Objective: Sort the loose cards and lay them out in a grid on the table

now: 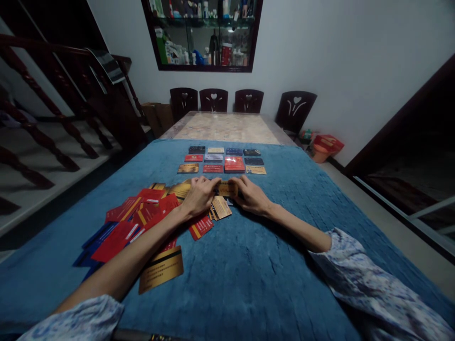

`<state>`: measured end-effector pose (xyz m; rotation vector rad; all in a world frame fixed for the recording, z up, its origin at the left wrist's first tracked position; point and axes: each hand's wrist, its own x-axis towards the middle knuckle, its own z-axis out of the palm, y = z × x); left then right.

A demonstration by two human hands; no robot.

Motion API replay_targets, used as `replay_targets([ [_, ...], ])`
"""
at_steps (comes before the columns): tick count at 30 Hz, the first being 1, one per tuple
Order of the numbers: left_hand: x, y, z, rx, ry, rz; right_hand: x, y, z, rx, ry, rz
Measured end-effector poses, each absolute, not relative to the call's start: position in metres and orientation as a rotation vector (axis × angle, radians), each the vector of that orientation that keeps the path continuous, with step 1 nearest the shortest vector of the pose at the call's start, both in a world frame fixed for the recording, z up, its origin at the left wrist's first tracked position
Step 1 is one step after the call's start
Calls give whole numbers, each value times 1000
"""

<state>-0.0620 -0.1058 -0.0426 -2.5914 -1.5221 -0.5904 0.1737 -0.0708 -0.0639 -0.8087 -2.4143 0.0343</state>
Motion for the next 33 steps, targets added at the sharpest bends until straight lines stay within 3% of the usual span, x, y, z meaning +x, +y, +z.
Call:
replay_targets([
  [33,-53,-102,-30,-2652,-1536,-472,199,-52,-42,-798,-2564,-121],
])
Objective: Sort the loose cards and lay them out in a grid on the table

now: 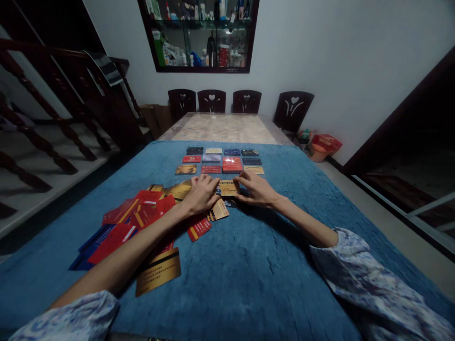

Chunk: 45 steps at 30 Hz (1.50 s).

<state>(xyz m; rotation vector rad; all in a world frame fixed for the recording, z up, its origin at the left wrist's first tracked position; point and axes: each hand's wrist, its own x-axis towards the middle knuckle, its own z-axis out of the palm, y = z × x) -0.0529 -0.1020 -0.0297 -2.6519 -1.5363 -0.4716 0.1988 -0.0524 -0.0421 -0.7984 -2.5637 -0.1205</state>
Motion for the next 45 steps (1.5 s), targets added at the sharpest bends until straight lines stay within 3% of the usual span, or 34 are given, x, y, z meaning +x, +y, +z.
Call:
replay_targets([
  [35,19,-37,-16,-2733,-1370,-339,268,-11,-20,-1062,-2612,-2],
  [45,44,-11,-18,-2699,-1404,-279,279,12,-21,-1313,-2634,-1],
])
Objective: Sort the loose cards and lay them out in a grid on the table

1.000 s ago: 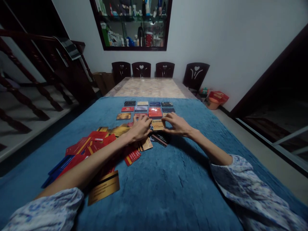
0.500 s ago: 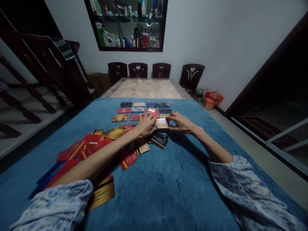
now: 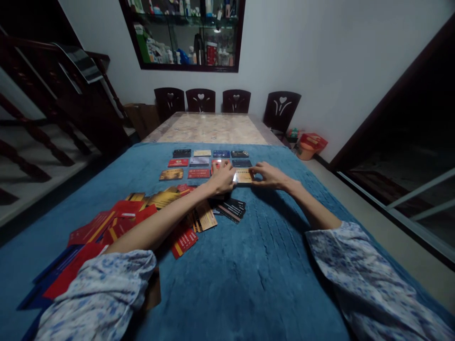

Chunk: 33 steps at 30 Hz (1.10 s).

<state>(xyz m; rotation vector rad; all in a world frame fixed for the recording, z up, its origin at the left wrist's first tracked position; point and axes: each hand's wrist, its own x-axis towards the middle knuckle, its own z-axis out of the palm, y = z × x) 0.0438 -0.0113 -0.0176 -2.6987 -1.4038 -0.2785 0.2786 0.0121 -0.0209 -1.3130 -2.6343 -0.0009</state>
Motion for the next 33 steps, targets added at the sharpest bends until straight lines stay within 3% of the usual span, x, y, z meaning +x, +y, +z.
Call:
replay_targets([
  [33,77,39,-15,-2700,-1599,47,274,77,-19,-1525,-2840,198],
])
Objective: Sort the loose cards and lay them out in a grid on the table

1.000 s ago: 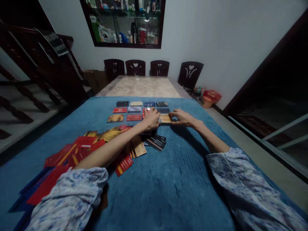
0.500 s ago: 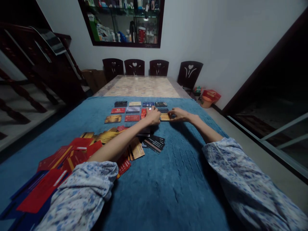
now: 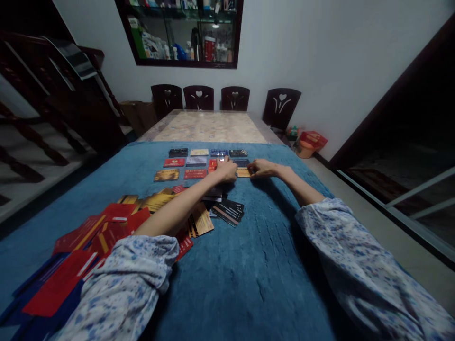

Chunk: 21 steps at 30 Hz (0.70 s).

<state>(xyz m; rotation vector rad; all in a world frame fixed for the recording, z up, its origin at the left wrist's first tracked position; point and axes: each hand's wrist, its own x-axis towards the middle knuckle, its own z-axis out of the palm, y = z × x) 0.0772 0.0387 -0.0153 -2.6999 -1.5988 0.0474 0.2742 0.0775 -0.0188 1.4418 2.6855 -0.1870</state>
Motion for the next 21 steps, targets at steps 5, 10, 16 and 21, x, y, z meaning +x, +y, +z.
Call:
replay_targets([
  [5,76,39,-13,-2687,-1599,95,273,80,-16,1469,2648,-223],
  [10,72,39,-12,-2737,-1581,90,270,80,-14,1479,2598,-242],
  [16,70,45,-18,-2779,-1530,-6,269,80,-13,1505,2598,-223],
  [21,69,49,-24,-2786,-1497,-62,270,80,-15,1499,2620,-267],
])
